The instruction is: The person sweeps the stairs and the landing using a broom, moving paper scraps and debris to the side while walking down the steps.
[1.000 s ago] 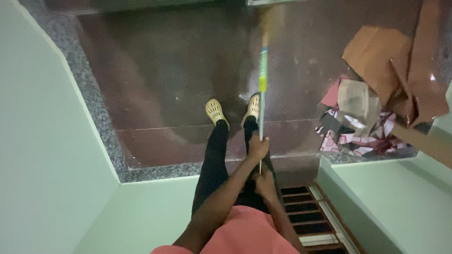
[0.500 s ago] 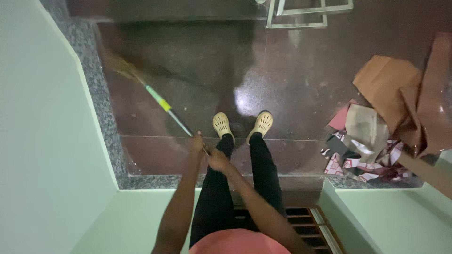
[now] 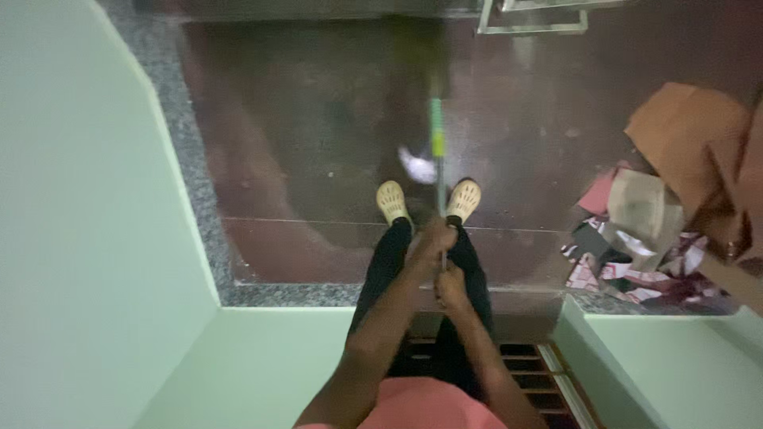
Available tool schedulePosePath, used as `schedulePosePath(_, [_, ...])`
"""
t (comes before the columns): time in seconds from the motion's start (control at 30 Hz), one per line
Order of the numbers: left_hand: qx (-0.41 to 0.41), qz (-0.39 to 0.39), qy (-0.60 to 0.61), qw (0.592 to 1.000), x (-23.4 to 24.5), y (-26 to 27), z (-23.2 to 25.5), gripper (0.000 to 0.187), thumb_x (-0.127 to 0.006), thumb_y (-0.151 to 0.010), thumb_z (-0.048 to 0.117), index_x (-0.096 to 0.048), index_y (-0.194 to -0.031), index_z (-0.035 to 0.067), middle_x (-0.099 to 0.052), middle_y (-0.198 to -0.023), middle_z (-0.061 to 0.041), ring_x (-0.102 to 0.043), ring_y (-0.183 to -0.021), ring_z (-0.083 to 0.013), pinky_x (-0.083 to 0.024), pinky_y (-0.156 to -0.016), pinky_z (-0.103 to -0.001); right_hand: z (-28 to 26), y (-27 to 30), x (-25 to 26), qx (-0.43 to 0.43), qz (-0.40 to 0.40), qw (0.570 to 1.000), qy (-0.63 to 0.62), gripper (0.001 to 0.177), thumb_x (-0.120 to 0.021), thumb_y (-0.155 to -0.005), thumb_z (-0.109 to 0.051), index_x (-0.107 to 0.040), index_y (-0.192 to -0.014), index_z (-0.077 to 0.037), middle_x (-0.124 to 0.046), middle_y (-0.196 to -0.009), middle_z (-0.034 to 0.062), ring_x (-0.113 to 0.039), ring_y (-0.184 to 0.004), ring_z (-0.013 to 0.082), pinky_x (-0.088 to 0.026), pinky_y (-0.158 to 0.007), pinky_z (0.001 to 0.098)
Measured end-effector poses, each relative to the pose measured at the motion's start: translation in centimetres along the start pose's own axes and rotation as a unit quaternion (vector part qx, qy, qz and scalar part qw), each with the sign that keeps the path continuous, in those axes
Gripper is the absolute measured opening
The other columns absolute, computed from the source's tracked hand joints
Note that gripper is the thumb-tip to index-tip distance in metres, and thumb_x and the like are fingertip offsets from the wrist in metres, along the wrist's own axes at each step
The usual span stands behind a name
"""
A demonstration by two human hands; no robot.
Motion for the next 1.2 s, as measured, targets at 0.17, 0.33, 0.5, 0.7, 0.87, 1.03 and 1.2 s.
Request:
schedulePosePath(0.17, [0.023,-0.086,-0.023,0.996,-3.5,6.5,2.2,0.046,-0.059,-0.103,0.02,-0.05,-0.134,-0.013,-0.066,-0.116,-0.032,-0.069,-0.108,-0.0436,-0.055,-0.089,-0.05,1.0,5.9,1.9,0.062,0.039,0.997,0.035,0.038,-0.048,-0.1,-0.017,-0.061,-0.123,0.011,-0.051,-0.071,0.0066,-0.043,-0.055,0.0143,-0.037,-0.046,0.0325])
schedulePosePath(0.33, [-0.002,-0.022,0.15,0.988,-3.5,12.7,-0.3,0.039,-0.064,-0.092,0.01,-0.052,-0.126,-0.005,-0.065,-0.097,-0.021,-0.066,-0.086,-0.0322,-0.055,-0.071,-0.045,5.5,9.5,4.0,0.108,0.06,0.988,0.091,0.05,-0.04,-0.093,-0.006,-0.059,-0.14,-0.002,-0.066,-0.092,0.0232,-0.058,-0.075,0.0315,-0.044,-0.065,0.0452])
schedulePosePath(0.5, [0.04,0.108,0.279,0.953,-0.9,12.0,-5.2,0.047,-0.065,-0.085,0.006,-0.049,-0.13,0.002,-0.067,-0.092,-0.009,-0.067,-0.078,-0.0184,-0.057,-0.063,-0.034,5.7,5.6,2.5,0.075,-0.027,0.97,0.23,0.047,-0.055,-0.096,-0.018,-0.055,-0.141,-0.006,-0.068,-0.13,0.0191,-0.067,-0.118,0.0307,-0.051,-0.1,0.0411])
schedulePosePath(0.7, [0.105,0.097,0.262,0.954,-2.3,6.3,-4.3,0.033,-0.061,-0.097,0.011,-0.05,-0.119,-0.01,-0.061,-0.088,-0.015,-0.061,-0.069,-0.0242,-0.051,-0.055,-0.039,3.1,-2.3,5.4,0.028,-0.11,0.932,0.344,0.043,-0.047,-0.099,-0.022,-0.057,-0.138,-0.006,-0.069,-0.103,0.0177,-0.068,-0.093,0.033,-0.054,-0.087,0.0458])
schedulePosePath(0.87, [0.091,0.02,0.208,0.974,-12.2,2.4,2.6,0.028,-0.062,-0.1,0.013,-0.056,-0.111,-0.012,-0.061,-0.085,-0.015,-0.058,-0.065,-0.0221,-0.048,-0.052,-0.038,4.1,-4.9,16.5,0.111,-0.062,0.976,0.174,0.04,-0.054,-0.099,-0.019,-0.065,-0.13,0.004,-0.065,-0.108,0.0173,-0.057,-0.086,0.0261,-0.047,-0.076,0.0431])
schedulePosePath(1.03, [0.04,-0.083,0.139,0.986,-22.0,-2.3,12.4,0.029,-0.063,-0.102,0.015,-0.063,-0.102,-0.014,-0.061,-0.082,-0.015,-0.055,-0.062,-0.02,-0.045,-0.05,-0.036,-0.1,-5.3,26.5,0.158,0.06,0.976,0.135,0.043,-0.052,-0.096,-0.016,-0.06,-0.134,0.002,-0.071,-0.1,0.0196,-0.064,-0.083,0.0297,-0.051,-0.073,0.0384])
schedulePosePath(1.2, [-0.034,-0.079,0.107,0.99,-26.1,-6.9,23.2,0.027,-0.065,-0.094,0.016,-0.059,-0.117,0.003,-0.068,-0.085,-0.011,-0.066,-0.063,-0.0202,-0.055,-0.052,-0.038,-6.9,-5.1,32.2,0.265,0.149,0.948,0.09,0.046,-0.054,-0.089,-0.015,-0.063,-0.13,0.004,-0.073,-0.104,0.0224,-0.071,-0.088,0.0325,-0.055,-0.077,0.0405])
Point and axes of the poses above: each hand's wrist, its own y-axis away from the middle knuckle, its own x-axis out of the back of the hand, z = x × y, the point moved 5 cm from there along -y, towards the middle knuckle
